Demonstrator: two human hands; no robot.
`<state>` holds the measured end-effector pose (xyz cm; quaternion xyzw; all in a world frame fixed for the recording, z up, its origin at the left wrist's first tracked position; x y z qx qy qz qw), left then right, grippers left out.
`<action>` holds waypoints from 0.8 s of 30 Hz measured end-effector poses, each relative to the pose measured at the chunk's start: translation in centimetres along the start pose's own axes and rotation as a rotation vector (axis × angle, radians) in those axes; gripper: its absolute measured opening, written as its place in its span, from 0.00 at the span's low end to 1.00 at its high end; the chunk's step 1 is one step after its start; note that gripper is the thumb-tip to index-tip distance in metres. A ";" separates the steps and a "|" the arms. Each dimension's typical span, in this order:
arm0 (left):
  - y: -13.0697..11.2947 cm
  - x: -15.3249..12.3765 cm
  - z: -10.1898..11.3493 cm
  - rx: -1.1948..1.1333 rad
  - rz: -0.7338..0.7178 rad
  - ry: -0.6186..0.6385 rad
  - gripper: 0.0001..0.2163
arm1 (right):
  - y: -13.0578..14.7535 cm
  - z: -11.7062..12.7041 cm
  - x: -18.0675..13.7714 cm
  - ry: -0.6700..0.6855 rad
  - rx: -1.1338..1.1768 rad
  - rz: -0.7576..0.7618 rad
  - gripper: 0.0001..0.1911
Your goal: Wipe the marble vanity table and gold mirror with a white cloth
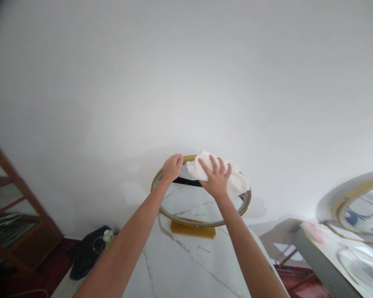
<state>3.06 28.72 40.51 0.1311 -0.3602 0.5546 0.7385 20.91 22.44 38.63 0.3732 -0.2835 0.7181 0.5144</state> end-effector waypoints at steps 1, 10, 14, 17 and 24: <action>0.0 0.0 0.0 -0.005 0.003 0.006 0.17 | 0.4 0.0 0.3 0.031 -0.002 0.027 0.36; 0.1 0.1 0.0 -0.052 -0.019 0.003 0.17 | 0.6 0.3 0.8 0.032 0.013 0.026 0.36; 0.1 0.2 -0.3 -0.066 -0.029 0.011 0.17 | -0.2 0.1 0.2 -0.122 0.028 -0.145 0.35; 0.2 0.2 -0.5 -0.071 -0.013 0.011 0.17 | -0.2 -0.3 0.1 -0.139 0.044 -0.159 0.35; 2.7 -0.5 -0.9 -0.328 -0.059 0.023 0.19 | -0.4 -0.5 0.2 -0.119 0.038 -0.122 0.35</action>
Point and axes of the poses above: each hand's wrist, its own x-axis towards the middle knuckle, its own z-axis out of the back of the hand, y = z × x, the point moved 3 cm from there along x, towards the middle knuckle, and after that the axes turned 13 degrees about x, right-handed, at the moved point
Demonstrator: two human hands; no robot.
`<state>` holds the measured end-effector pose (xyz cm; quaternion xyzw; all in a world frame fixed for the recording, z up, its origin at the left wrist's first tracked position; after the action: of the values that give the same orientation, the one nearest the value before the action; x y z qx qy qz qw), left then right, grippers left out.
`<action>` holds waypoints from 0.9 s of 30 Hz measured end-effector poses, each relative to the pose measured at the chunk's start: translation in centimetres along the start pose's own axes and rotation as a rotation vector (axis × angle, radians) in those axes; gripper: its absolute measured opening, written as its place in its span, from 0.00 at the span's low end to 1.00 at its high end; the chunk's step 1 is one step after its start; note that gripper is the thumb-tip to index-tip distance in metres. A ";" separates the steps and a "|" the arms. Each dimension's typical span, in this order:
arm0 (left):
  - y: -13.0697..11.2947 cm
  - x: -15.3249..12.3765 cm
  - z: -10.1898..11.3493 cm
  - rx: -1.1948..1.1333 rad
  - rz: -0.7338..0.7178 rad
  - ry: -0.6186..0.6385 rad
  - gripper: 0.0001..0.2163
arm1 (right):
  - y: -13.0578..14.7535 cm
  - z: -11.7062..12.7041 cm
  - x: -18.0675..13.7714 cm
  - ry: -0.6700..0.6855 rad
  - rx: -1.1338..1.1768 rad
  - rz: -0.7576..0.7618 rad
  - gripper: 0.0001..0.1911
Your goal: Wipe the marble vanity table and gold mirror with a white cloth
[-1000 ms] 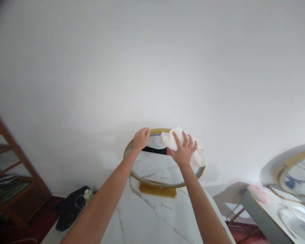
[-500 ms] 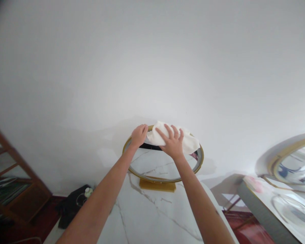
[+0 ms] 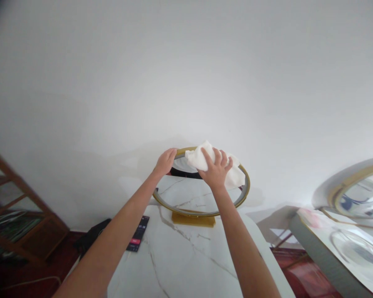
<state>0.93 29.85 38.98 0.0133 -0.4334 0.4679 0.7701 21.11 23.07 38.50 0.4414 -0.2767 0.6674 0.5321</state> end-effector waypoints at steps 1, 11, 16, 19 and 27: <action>0.9 -0.5 0.0 -0.051 0.009 0.004 0.20 | -0.1 0.0 0.0 0.002 -0.003 -0.005 0.35; 9.2 -7.5 -2.0 -0.305 0.349 -0.146 0.21 | 0.3 -0.3 -0.2 -0.014 0.000 0.003 0.34; 9.0 -7.4 -2.1 -0.343 0.342 -0.139 0.20 | 2.3 -1.5 -0.6 0.009 0.017 0.038 0.34; 8.9 -7.1 -2.3 -0.360 0.335 -0.141 0.20 | 4.0 -2.7 -1.1 0.066 0.033 0.117 0.35; 9.8 -7.2 -2.8 -0.388 0.339 -0.147 0.19 | 7.9 -5.7 -3.1 0.250 0.075 0.311 0.35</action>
<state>-5.75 31.40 28.55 -0.1736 -0.5657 0.4960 0.6354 12.02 24.20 33.90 0.3267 -0.2484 0.8009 0.4360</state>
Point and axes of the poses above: each hand's wrist, its own x-axis towards the middle knuckle, its own z-axis out of the back of the hand, y = z × x, the point moved 3 cm from there along x, towards the middle knuckle, and after that the axes turned 13 degrees about x, right-handed, at the moved point
